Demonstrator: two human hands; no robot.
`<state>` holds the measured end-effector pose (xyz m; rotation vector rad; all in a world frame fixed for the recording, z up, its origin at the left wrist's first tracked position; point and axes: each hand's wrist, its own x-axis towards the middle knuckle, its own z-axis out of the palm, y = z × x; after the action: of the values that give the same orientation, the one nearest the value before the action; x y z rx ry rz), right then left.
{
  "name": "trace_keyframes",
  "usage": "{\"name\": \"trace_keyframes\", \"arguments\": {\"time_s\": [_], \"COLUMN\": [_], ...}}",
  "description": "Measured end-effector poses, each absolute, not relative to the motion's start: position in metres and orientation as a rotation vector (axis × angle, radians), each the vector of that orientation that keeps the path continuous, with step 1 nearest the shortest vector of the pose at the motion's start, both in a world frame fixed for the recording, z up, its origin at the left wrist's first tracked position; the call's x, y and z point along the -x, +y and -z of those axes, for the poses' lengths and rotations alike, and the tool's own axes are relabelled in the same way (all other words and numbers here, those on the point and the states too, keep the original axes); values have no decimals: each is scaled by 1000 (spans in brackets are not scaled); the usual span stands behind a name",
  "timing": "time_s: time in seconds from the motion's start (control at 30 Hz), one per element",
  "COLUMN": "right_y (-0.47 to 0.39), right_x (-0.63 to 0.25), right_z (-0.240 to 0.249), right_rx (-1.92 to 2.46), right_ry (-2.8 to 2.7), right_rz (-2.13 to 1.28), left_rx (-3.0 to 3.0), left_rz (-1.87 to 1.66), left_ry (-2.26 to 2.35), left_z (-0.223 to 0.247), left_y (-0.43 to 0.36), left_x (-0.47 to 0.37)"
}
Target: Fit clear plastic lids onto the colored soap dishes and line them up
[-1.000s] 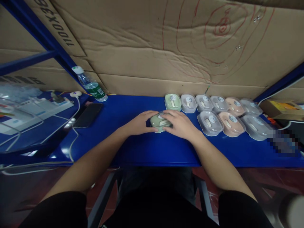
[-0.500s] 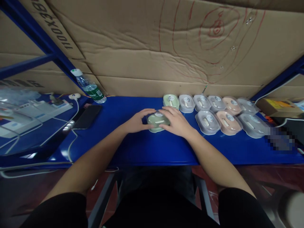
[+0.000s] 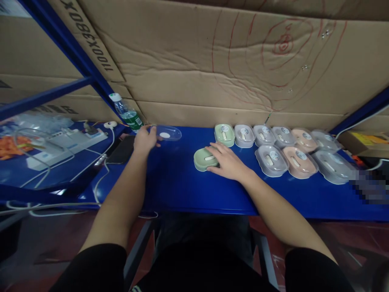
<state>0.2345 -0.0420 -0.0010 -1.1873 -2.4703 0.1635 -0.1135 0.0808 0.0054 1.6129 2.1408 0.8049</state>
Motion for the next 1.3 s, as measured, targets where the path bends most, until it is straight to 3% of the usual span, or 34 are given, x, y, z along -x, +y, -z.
{"name": "trace_keyframes", "arguments": {"time_s": [0.2, 0.4, 0.63, 1.1, 1.3], "right_y": [-42, -40, -43, -41, -41], "right_x": [-235, -240, -241, -234, -233], "right_z": [2, 5, 2, -5, -5], "right_rx": [1223, 1416, 1488, 1580, 1544], "right_ry": [-2526, -2519, -2570, -2431, -2377], "right_rz": [-189, -103, -178, -196, -212], "left_rx": [-1530, -1892, -1939, -1948, -1954], "left_rz": [-587, -744, -232, -288, -207], "left_ry": [2313, 2300, 2196, 1923, 2107], "left_z": [-15, -11, -8, 2, 2], "left_y": [77, 74, 77, 86, 88], "left_x": [131, 124, 121, 124, 124]}}
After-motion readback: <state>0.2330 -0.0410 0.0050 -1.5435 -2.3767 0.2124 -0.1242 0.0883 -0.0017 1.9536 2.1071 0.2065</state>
